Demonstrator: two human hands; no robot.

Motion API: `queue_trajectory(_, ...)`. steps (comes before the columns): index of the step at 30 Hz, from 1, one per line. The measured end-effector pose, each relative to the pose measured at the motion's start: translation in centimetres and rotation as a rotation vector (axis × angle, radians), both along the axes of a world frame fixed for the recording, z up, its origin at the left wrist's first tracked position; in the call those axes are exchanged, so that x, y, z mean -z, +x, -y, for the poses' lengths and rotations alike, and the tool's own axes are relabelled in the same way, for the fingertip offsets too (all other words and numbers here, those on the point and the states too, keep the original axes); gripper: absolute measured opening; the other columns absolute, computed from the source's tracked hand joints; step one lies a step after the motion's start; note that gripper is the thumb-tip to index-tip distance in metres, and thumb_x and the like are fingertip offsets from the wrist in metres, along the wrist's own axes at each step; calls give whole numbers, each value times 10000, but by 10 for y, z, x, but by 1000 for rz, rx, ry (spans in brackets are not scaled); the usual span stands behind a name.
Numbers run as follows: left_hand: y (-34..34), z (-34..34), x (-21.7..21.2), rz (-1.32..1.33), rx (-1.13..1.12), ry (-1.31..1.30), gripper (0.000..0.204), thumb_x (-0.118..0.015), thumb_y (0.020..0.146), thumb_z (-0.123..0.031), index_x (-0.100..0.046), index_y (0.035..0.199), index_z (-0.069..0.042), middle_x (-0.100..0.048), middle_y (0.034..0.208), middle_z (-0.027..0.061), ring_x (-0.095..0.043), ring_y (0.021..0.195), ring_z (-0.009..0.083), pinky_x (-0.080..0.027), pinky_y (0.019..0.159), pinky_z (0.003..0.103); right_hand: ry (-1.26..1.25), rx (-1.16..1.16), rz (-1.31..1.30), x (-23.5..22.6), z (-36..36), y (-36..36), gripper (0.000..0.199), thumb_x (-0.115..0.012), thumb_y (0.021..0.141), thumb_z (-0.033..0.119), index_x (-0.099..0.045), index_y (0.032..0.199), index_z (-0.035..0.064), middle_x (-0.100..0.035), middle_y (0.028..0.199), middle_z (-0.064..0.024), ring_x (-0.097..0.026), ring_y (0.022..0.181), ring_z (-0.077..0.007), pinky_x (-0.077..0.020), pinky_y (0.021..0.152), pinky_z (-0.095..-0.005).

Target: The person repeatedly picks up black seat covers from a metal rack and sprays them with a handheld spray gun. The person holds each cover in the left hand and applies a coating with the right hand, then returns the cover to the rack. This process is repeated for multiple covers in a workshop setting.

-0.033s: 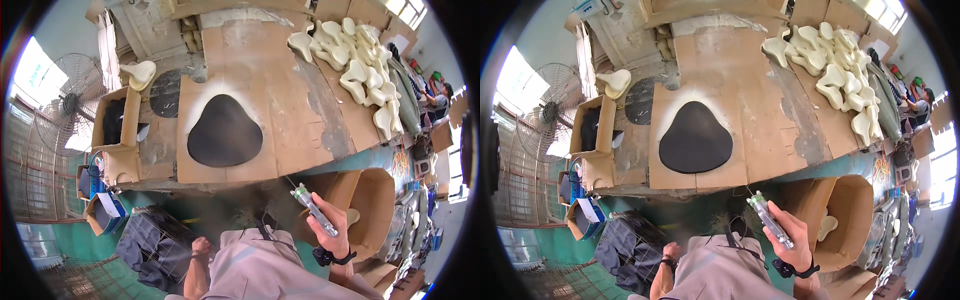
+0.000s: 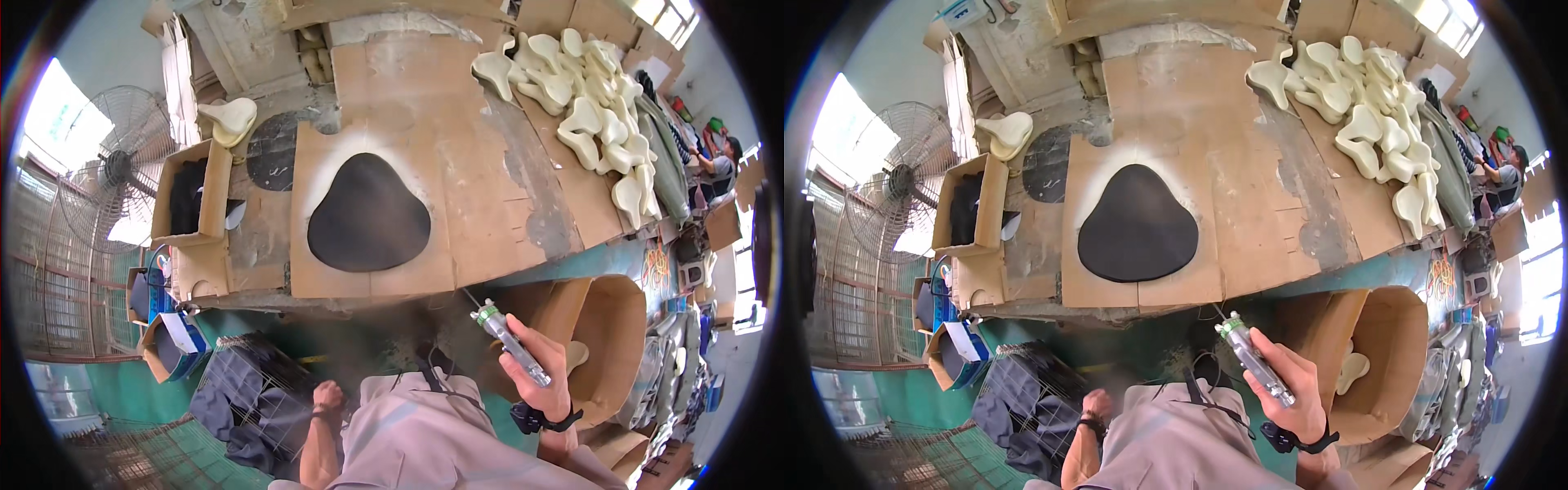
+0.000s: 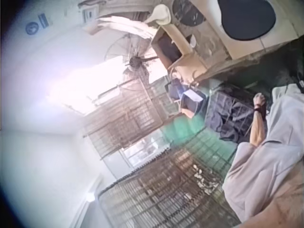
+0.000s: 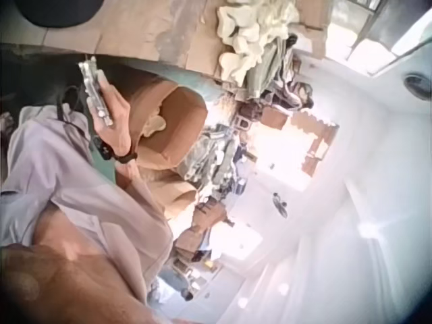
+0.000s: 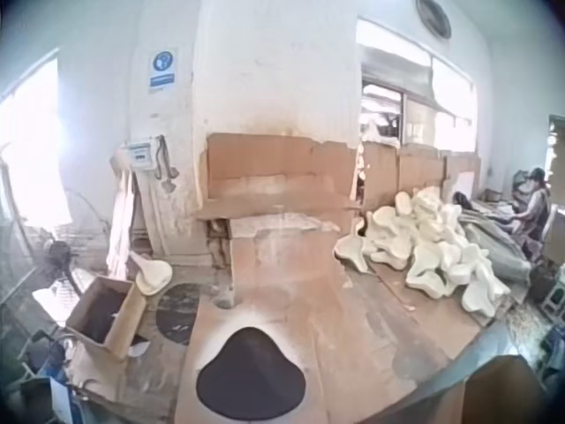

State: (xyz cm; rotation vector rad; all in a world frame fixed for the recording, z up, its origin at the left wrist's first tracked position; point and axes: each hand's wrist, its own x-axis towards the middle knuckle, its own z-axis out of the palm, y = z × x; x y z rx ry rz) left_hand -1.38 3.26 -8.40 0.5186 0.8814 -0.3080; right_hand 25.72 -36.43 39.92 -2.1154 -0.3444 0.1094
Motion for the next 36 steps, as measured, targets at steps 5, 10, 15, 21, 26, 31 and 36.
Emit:
queue_trajectory(5,65,-3,-4,-113,224,656,264,-638,933,-178,-656,1159,-43,-640,772,22,-612,634,124,-469,505,250,-28,-238,-18,-2,-6,6,624,-740,745,-49,-568,1342,12,-671,930,-162,-641,754,-303,-518,691,-348)
queue_trajectory(10,75,6,-25,-213,215,676,300,-640,931,-189,-653,1185,-31,-687,852,68,-649,699,152,-517,569,275,-97,-333,-93,-2,3,7,689,-746,714,-67,-553,1367,34,-673,959,-175,-650,785,-339,-525,705,-373)
queue_trajectory(15,-14,-13,40,19,224,412,161,-605,926,-158,-683,1035,-70,-643,793,40,-623,665,166,-489,546,301,-90,-288,-132,-1,14,1,666,-742,726,-63,-560,1360,31,-674,961,-176,-648,783,-340,-526,714,-366)
queue_trajectory(21,-35,-4,31,-252,688,825,337,-661,890,-279,-691,1177,-106,-713,890,41,-644,725,174,-509,576,356,-89,-58,-123,2,35,-14,587,-732,768,-34,-578,1333,8,-680,948,-182,-658,773,-317,-520,707,-330)
queue_trajectory(26,-12,-8,30,-234,587,807,271,-644,909,-233,-685,1124,-73,-693,864,63,-651,718,196,-531,588,349,-42,153,-103,12,40,-18,498,-699,817,-14,-607,1307,-3,-701,955,-151,-611,706,-182,-491,666,-280)
queue_trajectory(31,48,-9,-11,-338,306,513,286,-613,941,-173,-628,1196,-45,-642,856,49,-634,675,163,-522,537,291,5,171,-19,14,22,-2,474,-687,839,-14,-603,1305,-18,-702,929,-128,-593,681,-154,-489,649,-269)
queue_trajectory(36,77,-13,-27,-285,286,595,343,-644,931,-200,-597,1235,-48,-670,869,63,-647,686,158,-511,545,277,59,126,57,14,-7,23,475,-688,844,-17,-596,1311,-18,-697,920,-127,-619,718,-168,-504,678,-274)
